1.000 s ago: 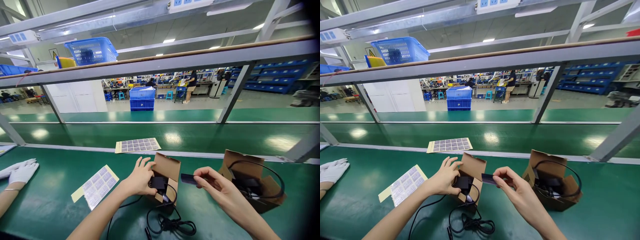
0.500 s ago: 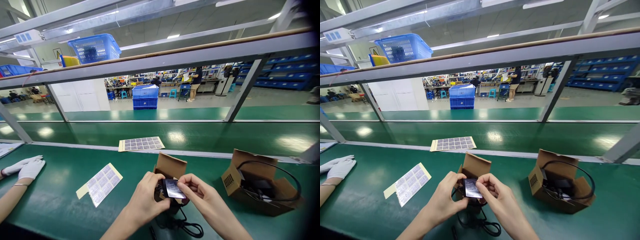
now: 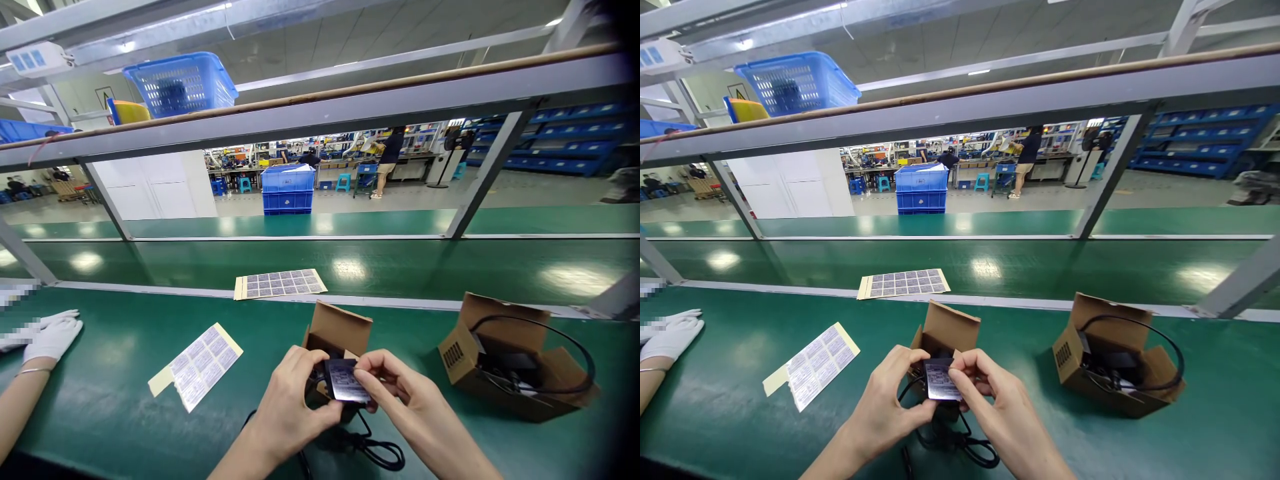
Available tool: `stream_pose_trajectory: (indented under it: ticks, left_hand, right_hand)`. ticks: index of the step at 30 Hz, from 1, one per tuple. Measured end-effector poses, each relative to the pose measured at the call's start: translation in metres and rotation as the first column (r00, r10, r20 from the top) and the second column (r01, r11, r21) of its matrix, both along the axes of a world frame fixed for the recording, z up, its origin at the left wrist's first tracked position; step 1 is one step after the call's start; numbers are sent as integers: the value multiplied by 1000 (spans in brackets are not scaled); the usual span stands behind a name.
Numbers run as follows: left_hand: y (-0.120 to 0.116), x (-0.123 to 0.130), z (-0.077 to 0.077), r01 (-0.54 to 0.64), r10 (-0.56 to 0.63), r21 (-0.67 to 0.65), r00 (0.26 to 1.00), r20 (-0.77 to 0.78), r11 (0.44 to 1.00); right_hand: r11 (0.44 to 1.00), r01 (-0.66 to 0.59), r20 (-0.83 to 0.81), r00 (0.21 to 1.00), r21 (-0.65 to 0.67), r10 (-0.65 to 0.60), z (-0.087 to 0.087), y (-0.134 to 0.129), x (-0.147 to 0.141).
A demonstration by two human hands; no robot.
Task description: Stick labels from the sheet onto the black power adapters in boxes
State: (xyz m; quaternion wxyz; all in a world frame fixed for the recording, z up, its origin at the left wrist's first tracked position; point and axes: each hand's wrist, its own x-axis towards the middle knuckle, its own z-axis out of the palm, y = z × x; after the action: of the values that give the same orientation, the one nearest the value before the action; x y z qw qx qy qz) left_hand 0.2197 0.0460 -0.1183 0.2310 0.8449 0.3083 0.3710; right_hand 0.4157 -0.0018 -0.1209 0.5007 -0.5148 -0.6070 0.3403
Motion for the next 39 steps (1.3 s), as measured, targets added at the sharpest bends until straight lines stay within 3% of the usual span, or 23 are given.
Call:
stream_pose_trajectory:
  ticks: [12, 39]
  left_hand:
    - [-1, 2, -6, -24, 20, 117, 999, 36, 993]
    - [-3, 2, -6, -21, 12, 181, 999, 50, 983]
  right_hand:
    - [1000, -6, -27, 1000, -9, 6, -3, 1, -4]
    - [997, 48, 91, 994, 61, -54, -4, 0, -8]
